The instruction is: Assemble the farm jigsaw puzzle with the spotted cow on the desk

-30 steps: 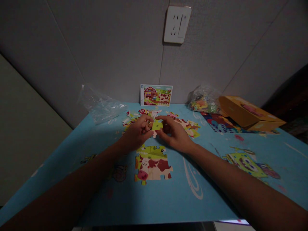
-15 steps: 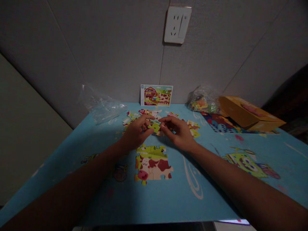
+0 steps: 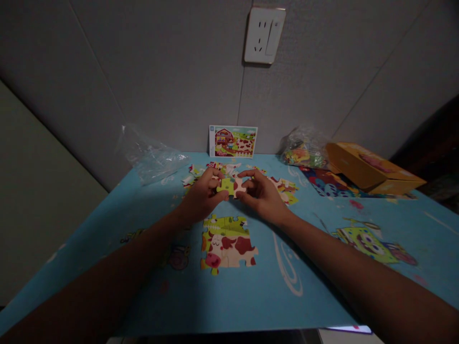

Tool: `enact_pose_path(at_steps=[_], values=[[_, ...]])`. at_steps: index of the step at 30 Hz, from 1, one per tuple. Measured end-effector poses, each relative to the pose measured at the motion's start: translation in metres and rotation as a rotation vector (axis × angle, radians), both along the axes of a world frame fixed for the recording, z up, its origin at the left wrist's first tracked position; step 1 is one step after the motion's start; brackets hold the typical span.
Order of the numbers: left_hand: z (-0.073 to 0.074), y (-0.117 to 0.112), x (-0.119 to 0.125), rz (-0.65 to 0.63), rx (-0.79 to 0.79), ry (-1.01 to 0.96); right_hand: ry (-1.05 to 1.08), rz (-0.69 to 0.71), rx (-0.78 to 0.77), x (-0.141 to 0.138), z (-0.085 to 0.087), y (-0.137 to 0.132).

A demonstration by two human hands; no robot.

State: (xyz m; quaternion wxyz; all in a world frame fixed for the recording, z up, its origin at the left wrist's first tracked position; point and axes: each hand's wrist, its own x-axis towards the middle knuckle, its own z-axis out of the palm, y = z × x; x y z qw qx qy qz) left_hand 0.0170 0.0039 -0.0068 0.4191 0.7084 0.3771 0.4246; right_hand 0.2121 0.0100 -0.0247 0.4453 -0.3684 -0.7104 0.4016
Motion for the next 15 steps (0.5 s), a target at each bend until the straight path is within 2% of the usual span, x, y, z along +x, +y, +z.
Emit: enact_pose_path(at_steps=[8, 15], values=[[0.0038, -0.0009, -0.0004, -0.001, 0.054, 0.028, 0.010, -0.010, -0.002, -0.0008, 0.0023, -0.0002], [0.0007, 0.0010, -0.0035, -0.023, 0.084, 0.048, -0.001, -0.013, 0.029, -0.0005, 0.0071, -0.0038]])
